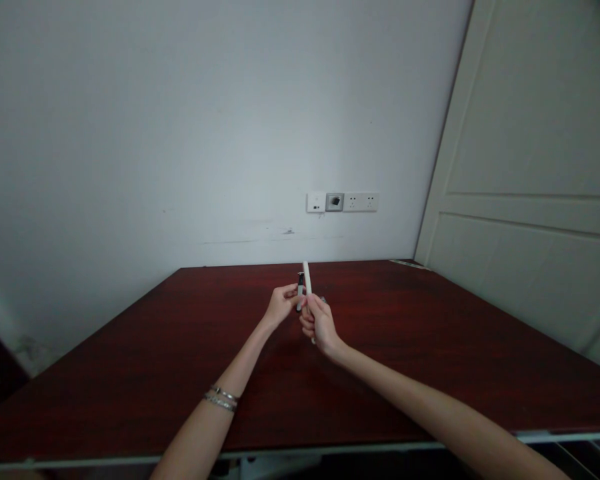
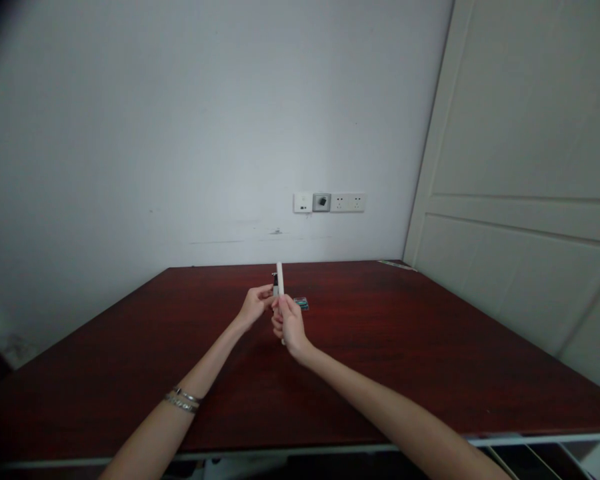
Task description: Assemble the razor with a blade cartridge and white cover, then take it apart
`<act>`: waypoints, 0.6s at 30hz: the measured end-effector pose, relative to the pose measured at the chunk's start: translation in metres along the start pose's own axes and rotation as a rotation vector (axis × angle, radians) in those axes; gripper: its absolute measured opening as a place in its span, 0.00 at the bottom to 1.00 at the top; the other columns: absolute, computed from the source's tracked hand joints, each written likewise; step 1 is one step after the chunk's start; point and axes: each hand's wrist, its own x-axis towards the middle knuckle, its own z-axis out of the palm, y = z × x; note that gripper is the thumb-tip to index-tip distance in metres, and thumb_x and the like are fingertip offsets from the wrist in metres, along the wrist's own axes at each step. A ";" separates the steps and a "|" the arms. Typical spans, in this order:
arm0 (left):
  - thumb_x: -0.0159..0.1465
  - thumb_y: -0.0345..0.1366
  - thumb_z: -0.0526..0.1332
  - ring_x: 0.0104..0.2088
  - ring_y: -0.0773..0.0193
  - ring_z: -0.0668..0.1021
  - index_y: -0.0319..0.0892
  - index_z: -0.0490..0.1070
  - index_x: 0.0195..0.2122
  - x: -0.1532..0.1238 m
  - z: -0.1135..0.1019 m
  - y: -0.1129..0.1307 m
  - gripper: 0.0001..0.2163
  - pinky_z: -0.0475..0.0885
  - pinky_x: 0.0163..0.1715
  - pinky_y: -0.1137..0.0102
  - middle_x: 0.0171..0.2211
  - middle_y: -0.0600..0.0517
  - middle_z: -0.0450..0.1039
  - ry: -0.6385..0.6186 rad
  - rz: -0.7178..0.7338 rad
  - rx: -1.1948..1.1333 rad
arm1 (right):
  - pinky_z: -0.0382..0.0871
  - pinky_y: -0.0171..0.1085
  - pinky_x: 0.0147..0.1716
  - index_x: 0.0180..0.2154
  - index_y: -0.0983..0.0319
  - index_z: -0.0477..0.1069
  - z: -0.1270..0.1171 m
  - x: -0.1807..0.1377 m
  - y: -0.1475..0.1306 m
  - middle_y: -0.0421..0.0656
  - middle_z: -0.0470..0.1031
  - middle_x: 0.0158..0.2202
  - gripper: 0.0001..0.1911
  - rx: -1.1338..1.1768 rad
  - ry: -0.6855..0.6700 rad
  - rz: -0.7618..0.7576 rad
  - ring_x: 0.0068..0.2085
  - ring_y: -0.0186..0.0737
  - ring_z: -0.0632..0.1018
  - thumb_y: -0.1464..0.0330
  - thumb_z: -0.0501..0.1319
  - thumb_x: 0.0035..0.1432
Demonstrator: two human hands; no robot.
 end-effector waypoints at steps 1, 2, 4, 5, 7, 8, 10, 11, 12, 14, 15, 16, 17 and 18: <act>0.47 0.30 0.63 0.22 0.70 0.70 0.35 0.72 0.27 0.000 0.000 0.000 0.06 0.62 0.22 0.76 0.21 0.53 0.71 0.002 -0.003 0.001 | 0.37 0.23 0.10 0.27 0.60 0.57 0.000 0.000 0.000 0.27 0.48 0.14 0.21 -0.002 -0.009 0.017 0.13 0.21 0.46 0.50 0.60 0.46; 0.47 0.30 0.63 0.22 0.69 0.71 0.35 0.72 0.28 0.000 0.000 0.000 0.07 0.63 0.22 0.76 0.22 0.52 0.71 0.011 -0.018 0.002 | 0.37 0.23 0.10 0.27 0.60 0.58 -0.001 -0.001 0.001 0.27 0.48 0.14 0.21 -0.010 -0.020 0.047 0.13 0.21 0.47 0.50 0.60 0.46; 0.47 0.30 0.63 0.23 0.68 0.72 0.35 0.72 0.33 -0.001 -0.001 0.001 0.11 0.63 0.21 0.76 0.23 0.51 0.72 0.036 -0.064 0.004 | 0.37 0.24 0.10 0.27 0.60 0.58 -0.003 -0.005 0.003 0.27 0.48 0.13 0.21 -0.041 -0.047 0.110 0.12 0.21 0.47 0.50 0.60 0.46; 0.48 0.30 0.63 0.23 0.68 0.72 0.35 0.72 0.35 -0.001 -0.001 0.001 0.12 0.63 0.21 0.76 0.24 0.51 0.73 0.040 -0.083 0.005 | 0.37 0.24 0.09 0.26 0.61 0.59 -0.004 -0.007 0.004 0.28 0.48 0.13 0.21 -0.058 -0.060 0.124 0.12 0.21 0.47 0.51 0.59 0.47; 0.49 0.31 0.63 0.22 0.68 0.73 0.34 0.72 0.36 -0.002 -0.001 0.001 0.13 0.64 0.21 0.75 0.24 0.50 0.73 0.019 -0.097 -0.007 | 0.38 0.24 0.09 0.25 0.62 0.60 -0.008 -0.009 0.000 0.29 0.51 0.13 0.20 -0.091 -0.072 0.087 0.12 0.21 0.48 0.52 0.59 0.48; 0.49 0.32 0.64 0.22 0.68 0.73 0.34 0.72 0.36 -0.002 0.000 0.002 0.13 0.64 0.22 0.75 0.23 0.50 0.73 -0.001 -0.099 -0.022 | 0.38 0.24 0.09 0.24 0.62 0.61 -0.011 -0.008 -0.004 0.30 0.53 0.14 0.19 -0.104 -0.066 0.041 0.12 0.21 0.49 0.53 0.59 0.49; 0.51 0.35 0.64 0.22 0.67 0.74 0.34 0.70 0.38 -0.003 0.001 0.002 0.15 0.66 0.23 0.73 0.23 0.49 0.73 -0.049 -0.121 -0.071 | 0.39 0.25 0.09 0.25 0.63 0.63 -0.017 -0.003 -0.016 0.31 0.56 0.16 0.18 -0.123 -0.029 -0.066 0.12 0.21 0.52 0.55 0.59 0.50; 0.51 0.36 0.64 0.22 0.66 0.75 0.34 0.69 0.40 -0.003 0.001 0.001 0.16 0.67 0.24 0.72 0.24 0.48 0.74 -0.069 -0.143 -0.098 | 0.40 0.25 0.09 0.27 0.63 0.65 -0.020 0.000 -0.023 0.31 0.56 0.16 0.17 -0.130 -0.004 -0.111 0.12 0.21 0.53 0.55 0.59 0.50; 0.52 0.37 0.64 0.22 0.65 0.75 0.34 0.68 0.42 -0.004 0.001 0.001 0.18 0.68 0.25 0.71 0.26 0.47 0.74 -0.088 -0.171 -0.120 | 0.41 0.25 0.09 0.30 0.63 0.66 -0.024 0.004 -0.030 0.31 0.55 0.16 0.16 -0.138 0.015 -0.146 0.12 0.22 0.53 0.56 0.58 0.51; 0.54 0.37 0.63 0.24 0.64 0.77 0.35 0.65 0.45 -0.004 0.001 -0.001 0.19 0.69 0.26 0.70 0.30 0.45 0.75 -0.122 -0.228 -0.143 | 0.43 0.25 0.09 0.37 0.62 0.67 -0.030 0.011 -0.042 0.29 0.52 0.15 0.17 -0.164 0.026 -0.183 0.12 0.23 0.53 0.56 0.58 0.52; 0.55 0.37 0.62 0.25 0.63 0.77 0.35 0.64 0.46 -0.005 0.001 -0.002 0.19 0.70 0.27 0.70 0.32 0.43 0.75 -0.134 -0.249 -0.147 | 0.43 0.25 0.09 0.41 0.61 0.66 -0.033 0.014 -0.047 0.29 0.51 0.14 0.18 -0.183 0.020 -0.190 0.12 0.24 0.52 0.56 0.57 0.52; 0.56 0.36 0.61 0.26 0.63 0.78 0.35 0.64 0.47 -0.005 0.000 -0.003 0.19 0.70 0.28 0.70 0.33 0.43 0.75 -0.143 -0.263 -0.151 | 0.43 0.25 0.09 0.46 0.60 0.64 -0.036 0.017 -0.050 0.28 0.51 0.14 0.21 -0.212 0.012 -0.195 0.12 0.24 0.52 0.56 0.57 0.53; 0.56 0.36 0.61 0.27 0.63 0.78 0.36 0.63 0.47 -0.005 -0.001 -0.004 0.19 0.70 0.28 0.69 0.34 0.42 0.75 -0.150 -0.270 -0.156 | 0.44 0.25 0.09 0.49 0.59 0.62 -0.039 0.019 -0.053 0.28 0.51 0.14 0.23 -0.251 0.004 -0.203 0.12 0.24 0.52 0.57 0.57 0.53; 0.57 0.36 0.60 0.27 0.63 0.78 0.36 0.63 0.48 -0.005 -0.002 -0.005 0.18 0.70 0.29 0.69 0.35 0.42 0.75 -0.157 -0.270 -0.161 | 0.45 0.25 0.10 0.52 0.58 0.61 -0.041 0.021 -0.053 0.28 0.52 0.14 0.25 -0.302 -0.003 -0.215 0.13 0.24 0.52 0.57 0.57 0.53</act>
